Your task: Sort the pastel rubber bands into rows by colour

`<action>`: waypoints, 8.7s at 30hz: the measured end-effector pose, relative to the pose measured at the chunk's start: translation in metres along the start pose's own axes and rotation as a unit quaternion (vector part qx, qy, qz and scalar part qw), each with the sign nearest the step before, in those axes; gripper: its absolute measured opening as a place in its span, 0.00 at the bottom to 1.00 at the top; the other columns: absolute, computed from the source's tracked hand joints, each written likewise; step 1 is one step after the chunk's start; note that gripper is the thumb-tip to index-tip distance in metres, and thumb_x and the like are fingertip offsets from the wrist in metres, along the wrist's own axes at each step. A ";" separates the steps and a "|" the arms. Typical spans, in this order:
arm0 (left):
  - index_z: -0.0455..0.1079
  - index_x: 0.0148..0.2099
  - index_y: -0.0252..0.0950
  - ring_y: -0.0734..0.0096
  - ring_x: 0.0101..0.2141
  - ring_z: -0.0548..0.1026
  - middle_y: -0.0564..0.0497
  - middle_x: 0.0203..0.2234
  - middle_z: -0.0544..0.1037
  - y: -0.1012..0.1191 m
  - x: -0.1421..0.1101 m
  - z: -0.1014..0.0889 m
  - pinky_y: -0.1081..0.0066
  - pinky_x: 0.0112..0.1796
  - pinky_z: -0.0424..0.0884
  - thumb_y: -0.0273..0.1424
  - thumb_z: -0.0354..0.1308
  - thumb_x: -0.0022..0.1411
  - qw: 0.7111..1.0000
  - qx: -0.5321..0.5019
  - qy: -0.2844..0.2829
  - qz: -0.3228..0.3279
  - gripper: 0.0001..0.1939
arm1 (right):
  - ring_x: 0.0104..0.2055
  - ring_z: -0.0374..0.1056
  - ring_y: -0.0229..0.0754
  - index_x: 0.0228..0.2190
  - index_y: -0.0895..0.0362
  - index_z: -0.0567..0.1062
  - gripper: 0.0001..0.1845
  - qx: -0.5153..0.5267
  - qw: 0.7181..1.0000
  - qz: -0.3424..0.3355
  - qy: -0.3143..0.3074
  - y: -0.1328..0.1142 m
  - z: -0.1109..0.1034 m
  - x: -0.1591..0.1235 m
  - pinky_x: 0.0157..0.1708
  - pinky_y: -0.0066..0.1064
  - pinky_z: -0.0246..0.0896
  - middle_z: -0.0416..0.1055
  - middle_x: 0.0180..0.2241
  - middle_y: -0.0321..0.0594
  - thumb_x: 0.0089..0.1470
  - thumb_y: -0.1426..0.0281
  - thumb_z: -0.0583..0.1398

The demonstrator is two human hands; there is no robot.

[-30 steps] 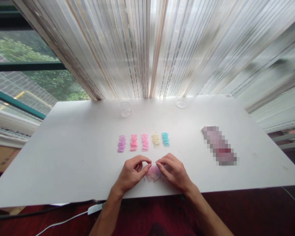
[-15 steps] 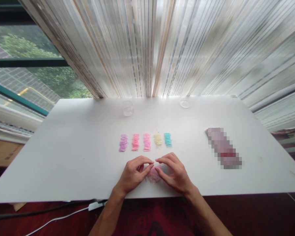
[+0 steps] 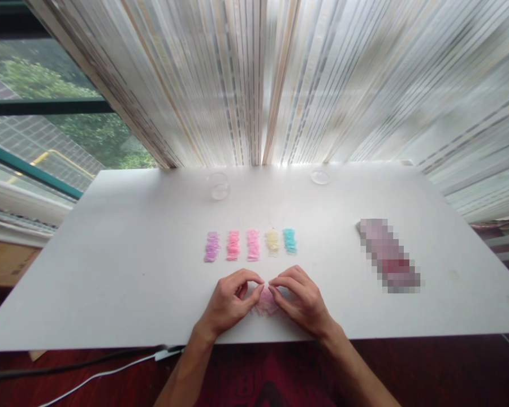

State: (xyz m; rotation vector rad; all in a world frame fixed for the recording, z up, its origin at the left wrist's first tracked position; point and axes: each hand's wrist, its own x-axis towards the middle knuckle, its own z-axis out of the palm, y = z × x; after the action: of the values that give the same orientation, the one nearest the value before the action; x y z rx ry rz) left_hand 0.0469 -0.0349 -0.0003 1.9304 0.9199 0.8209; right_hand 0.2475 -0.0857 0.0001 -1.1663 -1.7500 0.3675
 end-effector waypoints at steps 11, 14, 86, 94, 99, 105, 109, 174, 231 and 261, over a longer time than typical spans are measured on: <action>0.75 0.40 0.35 0.79 0.21 0.64 0.53 0.28 0.76 0.001 0.000 0.000 0.77 0.24 0.63 0.30 0.59 0.68 1.000 -0.003 0.014 -0.007 0.04 | 0.34 0.69 0.43 0.38 0.55 0.77 0.05 0.004 1.000 0.017 -0.003 0.001 0.000 -0.002 0.34 0.34 0.68 0.75 0.31 0.40 0.62 0.76 0.63; 0.75 0.42 0.35 0.80 0.20 0.63 0.54 0.27 0.76 0.000 -0.001 0.000 0.78 0.23 0.63 0.29 0.61 0.66 1.000 -0.006 0.008 -0.008 0.04 | 0.34 0.69 0.43 0.38 0.55 0.77 0.05 0.006 1.000 0.017 -0.003 0.001 0.001 -0.002 0.34 0.34 0.68 0.74 0.32 0.40 0.62 0.77 0.62; 0.75 0.41 0.37 0.78 0.24 0.68 0.51 0.34 0.79 0.003 -0.003 -0.008 0.77 0.27 0.68 0.30 0.59 0.69 0.998 0.025 0.064 0.009 0.04 | 0.35 0.69 0.48 0.40 0.54 0.78 0.05 -0.189 0.981 0.049 -0.001 0.026 -0.007 0.018 0.36 0.39 0.69 0.73 0.31 0.41 0.64 0.71 0.61; 0.75 0.40 0.36 0.78 0.23 0.67 0.52 0.32 0.78 -0.001 -0.004 -0.008 0.77 0.25 0.67 0.29 0.60 0.68 0.997 0.019 0.081 0.003 0.04 | 0.34 0.67 0.47 0.34 0.55 0.78 0.07 -0.225 0.973 0.043 -0.022 0.029 0.002 0.025 0.36 0.39 0.67 0.72 0.30 0.41 0.64 0.74 0.60; 0.75 0.40 0.36 0.79 0.23 0.67 0.52 0.32 0.78 -0.001 -0.004 -0.008 0.78 0.24 0.66 0.28 0.60 0.68 0.997 0.016 0.080 0.007 0.03 | 0.35 0.67 0.46 0.34 0.56 0.78 0.07 -0.211 0.977 0.038 -0.009 0.027 -0.004 0.026 0.37 0.37 0.67 0.73 0.30 0.40 0.64 0.75 0.60; 0.74 0.40 0.37 0.79 0.23 0.66 0.53 0.32 0.78 -0.003 -0.004 -0.008 0.79 0.24 0.65 0.27 0.60 0.68 0.996 0.018 0.082 0.014 0.02 | 0.35 0.68 0.46 0.35 0.56 0.79 0.07 -0.223 0.973 0.054 -0.005 0.034 -0.009 0.025 0.37 0.37 0.67 0.73 0.30 0.40 0.65 0.73 0.60; 0.74 0.40 0.37 0.79 0.23 0.67 0.53 0.32 0.78 -0.002 -0.005 -0.008 0.78 0.24 0.66 0.27 0.60 0.68 0.996 0.021 0.086 0.015 0.03 | 0.35 0.68 0.47 0.37 0.57 0.80 0.07 -0.241 0.969 0.060 0.004 0.036 -0.005 0.024 0.37 0.38 0.67 0.73 0.30 0.41 0.65 0.72 0.60; 0.77 0.42 0.36 0.76 0.25 0.68 0.49 0.32 0.79 0.017 -0.001 -0.009 0.76 0.27 0.69 0.28 0.59 0.68 0.999 0.012 -0.029 0.002 0.06 | 0.35 0.72 0.42 0.40 0.53 0.78 0.05 0.031 0.999 0.026 -0.007 -0.002 0.000 -0.005 0.34 0.34 0.71 0.76 0.32 0.40 0.64 0.73 0.61; 0.77 0.41 0.36 0.76 0.27 0.72 0.49 0.35 0.82 -0.002 0.002 -0.043 0.77 0.27 0.69 0.29 0.61 0.69 0.988 0.119 0.093 0.041 0.04 | 0.35 0.71 0.42 0.38 0.55 0.77 0.05 0.038 0.999 0.035 -0.008 -0.002 -0.002 -0.005 0.36 0.33 0.69 0.75 0.33 0.40 0.63 0.76 0.62; 0.79 0.40 0.39 0.69 0.30 0.80 0.52 0.34 0.83 -0.017 0.020 -0.061 0.71 0.34 0.73 0.38 0.57 0.71 0.936 0.331 0.119 0.022 0.12 | 0.35 0.71 0.42 0.37 0.54 0.77 0.06 0.040 0.998 0.047 -0.008 -0.003 -0.003 -0.005 0.35 0.34 0.70 0.76 0.32 0.40 0.64 0.75 0.60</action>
State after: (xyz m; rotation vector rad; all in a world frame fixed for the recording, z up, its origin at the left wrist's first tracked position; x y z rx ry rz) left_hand 0.0031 0.0119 0.0163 2.4636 1.4429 0.8492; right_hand 0.2491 -0.0923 0.0008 -1.1945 -1.6821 0.5003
